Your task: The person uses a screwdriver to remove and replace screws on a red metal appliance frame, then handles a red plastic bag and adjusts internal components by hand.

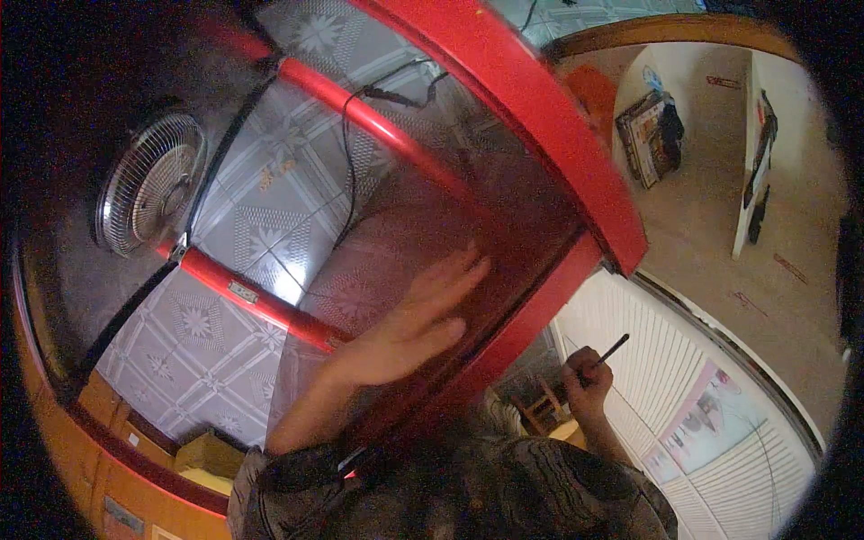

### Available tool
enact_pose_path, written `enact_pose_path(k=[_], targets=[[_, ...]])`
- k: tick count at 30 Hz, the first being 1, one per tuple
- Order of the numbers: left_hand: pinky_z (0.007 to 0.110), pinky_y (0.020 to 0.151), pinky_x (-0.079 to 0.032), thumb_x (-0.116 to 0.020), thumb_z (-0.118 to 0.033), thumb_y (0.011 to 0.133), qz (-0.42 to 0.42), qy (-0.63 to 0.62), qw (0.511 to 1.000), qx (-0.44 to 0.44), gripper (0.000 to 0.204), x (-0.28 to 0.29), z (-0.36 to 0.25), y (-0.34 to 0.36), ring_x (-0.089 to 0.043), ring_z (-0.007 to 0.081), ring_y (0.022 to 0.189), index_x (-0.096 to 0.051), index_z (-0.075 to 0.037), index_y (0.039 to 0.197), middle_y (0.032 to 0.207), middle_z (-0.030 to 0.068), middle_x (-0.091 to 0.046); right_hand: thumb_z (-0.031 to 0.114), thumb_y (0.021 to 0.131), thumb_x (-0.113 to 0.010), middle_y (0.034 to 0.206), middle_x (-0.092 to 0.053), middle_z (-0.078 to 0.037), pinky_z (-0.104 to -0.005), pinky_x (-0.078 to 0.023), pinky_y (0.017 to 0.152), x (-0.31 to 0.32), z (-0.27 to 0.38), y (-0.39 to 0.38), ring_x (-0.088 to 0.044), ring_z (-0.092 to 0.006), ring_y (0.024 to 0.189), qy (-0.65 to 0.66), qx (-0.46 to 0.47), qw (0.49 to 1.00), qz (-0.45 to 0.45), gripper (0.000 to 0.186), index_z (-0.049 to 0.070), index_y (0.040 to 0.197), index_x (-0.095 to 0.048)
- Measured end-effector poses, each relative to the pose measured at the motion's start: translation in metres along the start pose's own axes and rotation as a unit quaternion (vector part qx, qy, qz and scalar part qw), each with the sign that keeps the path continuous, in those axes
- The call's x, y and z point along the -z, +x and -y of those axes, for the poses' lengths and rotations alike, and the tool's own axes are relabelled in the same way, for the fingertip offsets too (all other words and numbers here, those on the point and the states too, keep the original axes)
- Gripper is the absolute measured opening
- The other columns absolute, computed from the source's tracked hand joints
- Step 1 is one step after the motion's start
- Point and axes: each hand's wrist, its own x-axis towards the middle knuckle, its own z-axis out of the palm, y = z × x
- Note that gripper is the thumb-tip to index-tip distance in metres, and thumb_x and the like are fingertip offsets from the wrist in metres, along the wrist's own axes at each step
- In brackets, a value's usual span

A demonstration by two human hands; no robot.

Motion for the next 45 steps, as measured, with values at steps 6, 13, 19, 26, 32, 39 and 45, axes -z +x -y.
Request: enact_pose_path(k=[6,13,19,26,32,39,45], targets=[[0.043,0.11,-0.018,-0.047,-0.023,0.092,-0.111,0.022,0.994,0.01,0.051,-0.016,0.0,-0.009,-0.023,0.0334,0.135,-0.034,-0.006,0.139,0.145,0.0173,-0.027,0.019,0.076,-0.071,0.069,-0.06,-0.005,-0.0328,-0.046,0.058,-0.025,0.087,0.033,-0.057,-0.0165,0.063,0.076,0.064,0.995,0.032,0.018,0.007,0.081,-0.059],[0.041,0.107,-0.025,-0.049,-0.021,0.091,-0.146,0.088,0.985,0.0,0.047,-0.027,0.001,-0.009,-0.035,0.033,0.127,-0.04,-0.006,0.134,0.137,0.0173,-0.04,0.027,0.077,-0.072,0.079,-0.066,-0.012,-0.0321,-0.051,0.068,-0.043,0.166,0.05,-0.064,-0.0202,0.072,0.123,0.009,0.991,0.06,0.039,-0.001,0.102,-0.061],[0.041,0.106,-0.027,-0.051,-0.021,0.089,-0.17,0.108,0.98,0.002,0.045,-0.031,-0.001,-0.007,-0.039,0.0338,0.123,-0.044,-0.006,0.131,0.132,0.0175,-0.044,0.027,0.078,-0.071,0.078,-0.066,-0.015,-0.036,-0.051,0.066,-0.045,0.186,0.052,-0.066,-0.0263,0.072,0.131,-0.002,0.991,0.033,0.035,0.0,0.097,-0.06],[0.042,0.08,-0.045,-0.058,-0.026,0.083,-0.278,0.128,0.931,0.198,0.03,-0.034,-0.014,-0.013,-0.057,0.0359,0.09,-0.06,-0.001,0.1,0.097,0.0216,-0.059,0.033,0.078,-0.069,0.078,-0.066,-0.017,-0.0402,-0.051,0.065,-0.033,0.18,0.067,-0.065,-0.0335,0.072,0.057,0.085,0.991,0.086,0.035,0.003,0.094,-0.062],[0.044,0.074,-0.048,-0.054,-0.03,0.085,-0.344,0.202,0.869,0.291,0.034,-0.037,0.007,-0.032,-0.061,0.0394,0.081,-0.06,-0.001,0.099,0.081,0.0236,-0.062,0.034,0.071,-0.073,0.098,-0.061,-0.016,-0.041,-0.049,0.075,0.002,0.213,0.067,-0.058,-0.0316,0.092,-0.118,0.211,0.966,0.091,0.038,0.004,0.09,-0.06],[0.032,0.068,-0.045,-0.052,-0.02,0.09,-0.33,-0.032,0.928,0.17,0.023,-0.041,0.004,-0.054,-0.055,0.0174,0.074,-0.056,0.002,0.087,0.079,0.0107,-0.059,0.026,0.057,-0.079,0.112,-0.053,-0.013,-0.0472,-0.033,0.1,-0.024,0.219,0.106,-0.048,-0.0325,0.11,-0.266,0.592,0.741,0.172,0.048,0.004,0.092,-0.054],[0.041,0.077,-0.046,-0.057,-0.027,0.087,-0.381,0.218,0.847,0.3,0.031,-0.096,-0.049,-0.176,-0.057,0.0365,0.081,-0.058,0.001,0.102,0.087,0.0179,-0.059,0.019,0.057,-0.077,0.102,-0.054,-0.011,-0.0423,-0.038,0.094,-0.037,0.207,0.119,-0.053,-0.0282,0.1,-0.318,0.628,0.697,0.134,0.05,0.003,0.097,-0.051]])
